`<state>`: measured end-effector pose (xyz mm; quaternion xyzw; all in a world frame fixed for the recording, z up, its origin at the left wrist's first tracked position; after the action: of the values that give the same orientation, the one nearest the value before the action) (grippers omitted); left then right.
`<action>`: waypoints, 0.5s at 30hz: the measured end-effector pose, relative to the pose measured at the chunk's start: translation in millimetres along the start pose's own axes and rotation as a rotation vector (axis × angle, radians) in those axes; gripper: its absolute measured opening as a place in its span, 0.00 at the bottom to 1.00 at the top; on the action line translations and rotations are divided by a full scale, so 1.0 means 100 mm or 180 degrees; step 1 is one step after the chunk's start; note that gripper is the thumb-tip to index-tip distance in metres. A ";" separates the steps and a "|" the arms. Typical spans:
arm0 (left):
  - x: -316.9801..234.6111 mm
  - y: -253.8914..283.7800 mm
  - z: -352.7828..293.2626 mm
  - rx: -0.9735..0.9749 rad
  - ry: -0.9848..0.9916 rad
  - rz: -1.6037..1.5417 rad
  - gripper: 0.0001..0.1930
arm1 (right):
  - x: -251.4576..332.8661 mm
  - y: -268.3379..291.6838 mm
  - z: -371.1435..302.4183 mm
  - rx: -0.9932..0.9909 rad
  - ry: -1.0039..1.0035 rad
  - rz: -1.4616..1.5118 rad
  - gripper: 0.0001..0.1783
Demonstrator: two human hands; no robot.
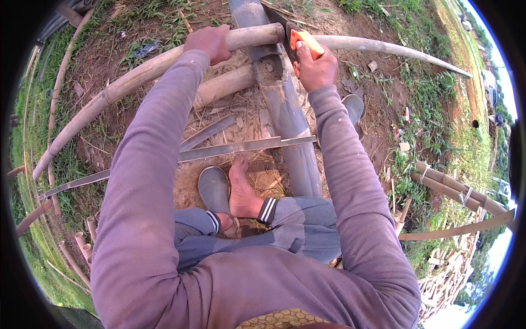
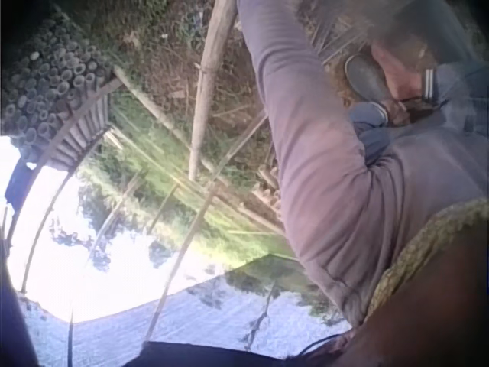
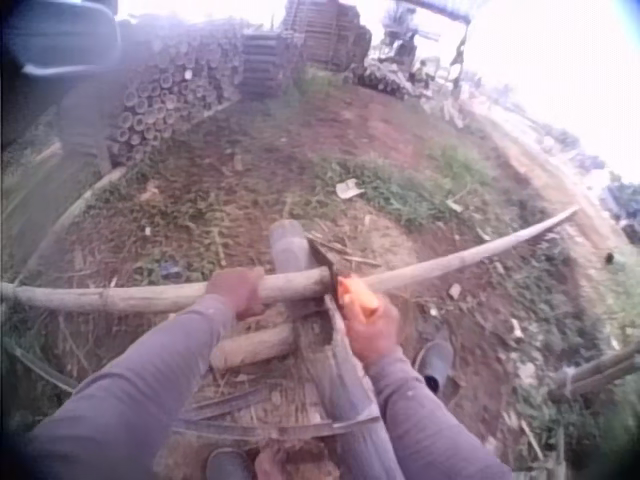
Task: The person sits on the ground and uses a hand saw to cut long bamboo poles into shorter sections. They repeatedly position each pole on a makeshift support, saw through it, and place the cut pieces aside.
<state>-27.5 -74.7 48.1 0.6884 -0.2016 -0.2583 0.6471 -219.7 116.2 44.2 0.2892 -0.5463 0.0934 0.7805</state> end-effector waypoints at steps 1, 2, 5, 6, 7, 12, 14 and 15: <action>0.03 0.02 -0.04 0.0056 0.0068 -0.0077 0.23 | 0.05 0.11 -0.20 -0.0005 0.0179 0.0073 0.14; 0.01 0.01 -0.02 -0.0043 0.0047 -0.0004 0.22 | -0.02 0.32 -0.48 -0.0100 0.0023 0.0537 0.12; 0.01 0.03 -0.04 0.0015 0.0044 -0.0073 0.23 | -0.10 1.12 -1.41 -0.0559 0.0791 -0.0064 0.11; -0.02 0.05 -0.04 0.0043 0.0041 -0.0070 0.24 | -0.14 1.34 -1.57 -0.0618 0.1363 -0.0604 0.12; 0.00 0.01 -0.07 0.0035 0.0061 -0.0059 0.24 | -0.19 1.51 -1.71 -0.0659 0.1920 -0.1133 0.14; -0.02 0.09 -0.45 -0.0094 -0.0034 -0.0237 0.26 | -0.61 1.84 -1.78 -0.0124 0.0740 -0.2768 0.34; -0.07 0.34 -0.88 -0.0358 -0.0212 -0.0371 0.24 | -0.50 1.68 -1.74 -0.0085 0.0413 -0.2596 0.47; -0.14 0.48 -1.10 -0.0422 -0.0329 -0.0357 0.23 | -0.40 1.64 -1.70 -0.0233 0.0728 -0.2078 0.46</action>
<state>32.2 16.9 100.5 0.6400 -0.1784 -0.3420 0.6645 -175.0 350.5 25.3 0.4082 -0.3370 -0.1490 0.8352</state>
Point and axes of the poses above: each hand's wrist, its own z-axis towards the middle knuckle, its own y-axis out of the back of the hand, x = y × z, the point moved 1 cm from there along z, towards the middle knuckle, and after that the axes turned 10 degrees about -x, right-handed, at the moved point
